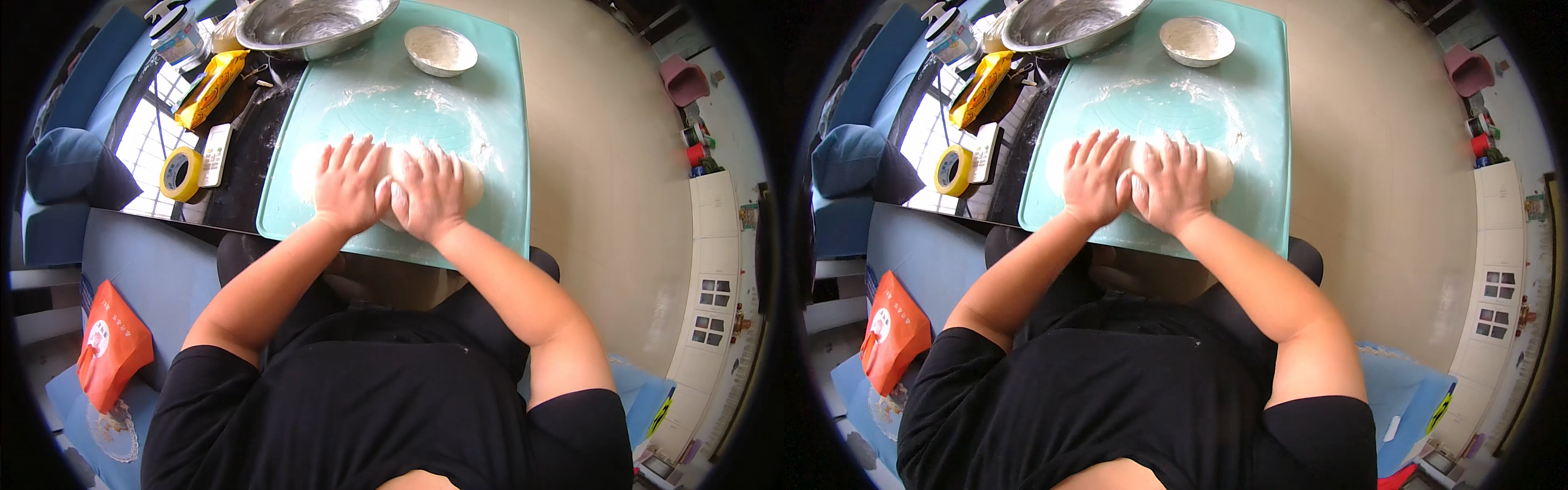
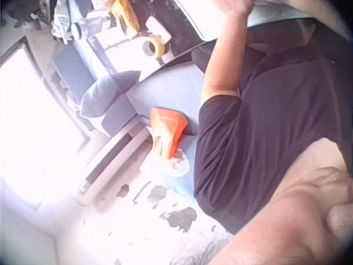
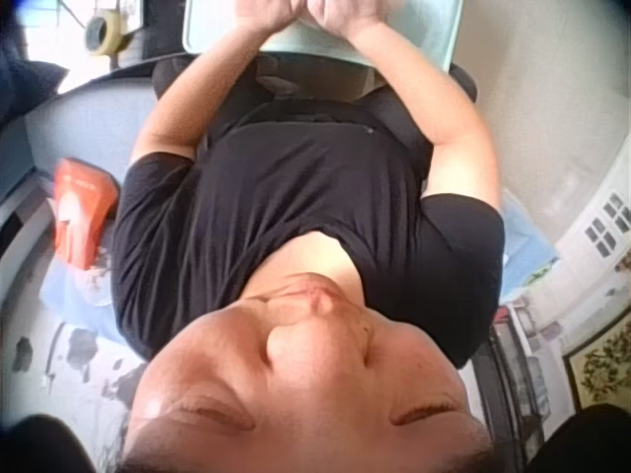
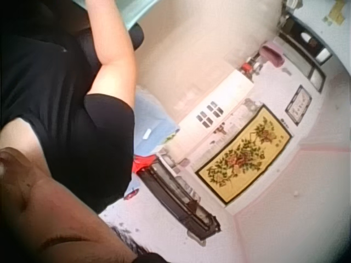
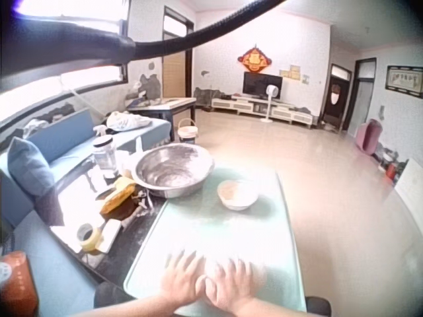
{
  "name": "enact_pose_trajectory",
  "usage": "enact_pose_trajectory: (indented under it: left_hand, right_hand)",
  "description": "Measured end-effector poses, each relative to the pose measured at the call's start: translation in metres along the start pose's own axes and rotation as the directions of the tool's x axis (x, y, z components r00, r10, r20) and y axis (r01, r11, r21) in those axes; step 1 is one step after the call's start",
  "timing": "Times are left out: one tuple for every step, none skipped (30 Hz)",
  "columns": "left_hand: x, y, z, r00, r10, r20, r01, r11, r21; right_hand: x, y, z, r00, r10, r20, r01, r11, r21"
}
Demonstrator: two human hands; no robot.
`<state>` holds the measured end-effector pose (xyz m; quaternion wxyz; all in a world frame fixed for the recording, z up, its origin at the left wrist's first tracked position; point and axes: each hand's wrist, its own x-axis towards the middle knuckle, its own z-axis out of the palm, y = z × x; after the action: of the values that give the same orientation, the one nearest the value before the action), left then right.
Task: The person kneads a large ball of dough on a light green cutting board. They repeatedly fold, press, and turn the dough with both hands, occasionally adding flour from a small white bowl to prevent sticking.
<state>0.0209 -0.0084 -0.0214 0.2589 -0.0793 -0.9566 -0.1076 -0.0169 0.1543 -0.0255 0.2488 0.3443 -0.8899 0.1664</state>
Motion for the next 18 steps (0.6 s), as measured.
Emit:
enact_pose_trajectory:
  left_hand:
    - [-0.008, 0.001, 0.002, 0.999, -0.015, 0.033, 0.014, 1.0, 0.022]
    - [-0.011, 0.002, 0.004, 0.999, -0.022, 0.031, 0.021, 0.999, 0.032]
    - [-0.01, 0.002, 0.005, 1.0, -0.024, 0.021, 0.023, 0.999, 0.023]
    - [-0.008, 0.002, 0.006, 1.0, -0.026, 0.01, 0.026, 1.0, 0.015]
    - [-0.003, 0.001, 0.006, 0.999, -0.04, 0.033, 0.039, 0.999, 0.005]
    - [0.006, 0.0, 0.006, 0.997, -0.053, 0.056, 0.053, 0.999, -0.005]
    - [0.016, -0.001, 0.006, 0.995, -0.064, 0.076, 0.065, 0.998, -0.015]
    - [0.024, -0.003, 0.007, 0.992, -0.076, 0.098, 0.078, 0.997, -0.017]
    - [0.032, -0.005, 0.007, 0.989, -0.086, 0.117, 0.089, 0.996, -0.017]
    - [0.039, -0.007, 0.01, 0.986, -0.096, 0.136, 0.099, 0.995, -0.017]
    - [0.046, -0.01, 0.015, 0.99, -0.094, 0.109, 0.096, 0.995, -0.01]
    - [0.054, -0.015, 0.019, 0.978, -0.134, 0.16, 0.134, 0.991, 0.011]
    - [0.066, -0.017, 0.023, 0.965, -0.165, 0.206, 0.163, 0.986, 0.027]
    - [0.078, -0.021, 0.029, 0.948, -0.197, 0.25, 0.192, 0.98, 0.044]
    - [0.091, -0.023, 0.04, 0.94, -0.217, 0.263, 0.21, 0.976, 0.054]
    - [0.106, -0.029, 0.041, 0.908, -0.263, 0.325, 0.251, 0.965, 0.079]
    - [0.114, -0.031, 0.039, 0.855, -0.314, 0.413, 0.332, 0.943, 0.029]
    - [0.13, -0.035, 0.036, 0.802, -0.344, 0.488, 0.404, 0.915, -0.018]
  right_hand:
    - [-0.005, -0.002, 0.001, 1.0, -0.025, 0.001, 0.025, 0.999, 0.035]
    - [-0.005, -0.002, 0.002, 1.0, -0.029, 0.011, 0.028, 0.999, 0.029]
    - [-0.006, -0.002, 0.004, 0.999, -0.029, 0.022, 0.029, 0.999, 0.023]
    - [-0.005, -0.001, 0.006, 0.999, -0.031, 0.033, 0.03, 0.999, 0.017]
    - [-0.001, 0.003, 0.009, 0.999, -0.033, 0.01, 0.032, 0.999, 0.007]
    - [0.004, 0.007, 0.013, 1.0, -0.023, 0.021, 0.022, 0.999, 0.029]
    - [0.009, 0.013, 0.017, 0.999, -0.014, 0.028, 0.013, 0.999, 0.05]
    - [0.014, 0.018, 0.021, 0.999, -0.005, 0.037, 0.003, 0.998, 0.071]
    - [0.022, 0.021, 0.023, 1.0, -0.001, -0.003, 0.001, 0.998, 0.062]
    - [0.03, 0.025, 0.027, 0.999, 0.032, 0.03, -0.035, 0.996, 0.083]
    - [0.037, 0.03, 0.031, 0.996, 0.066, 0.063, -0.072, 0.992, 0.101]
    - [0.045, 0.034, 0.035, 0.991, 0.095, 0.093, -0.107, 0.987, 0.123]
    - [0.054, 0.04, 0.04, 0.987, 0.144, 0.07, -0.15, 0.985, 0.087]
    - [0.065, 0.047, 0.047, 0.966, 0.215, 0.147, -0.234, 0.963, 0.131]
    - [0.075, 0.058, 0.052, 0.933, 0.284, 0.222, -0.323, 0.933, 0.162]
    - [0.088, 0.061, 0.049, 0.896, 0.331, 0.295, -0.396, 0.898, 0.193]
    - [0.098, 0.064, 0.04, 0.796, 0.395, 0.459, -0.567, 0.752, 0.337]
    - [0.106, 0.081, 0.049, 0.803, 0.364, 0.472, -0.574, 0.687, 0.446]
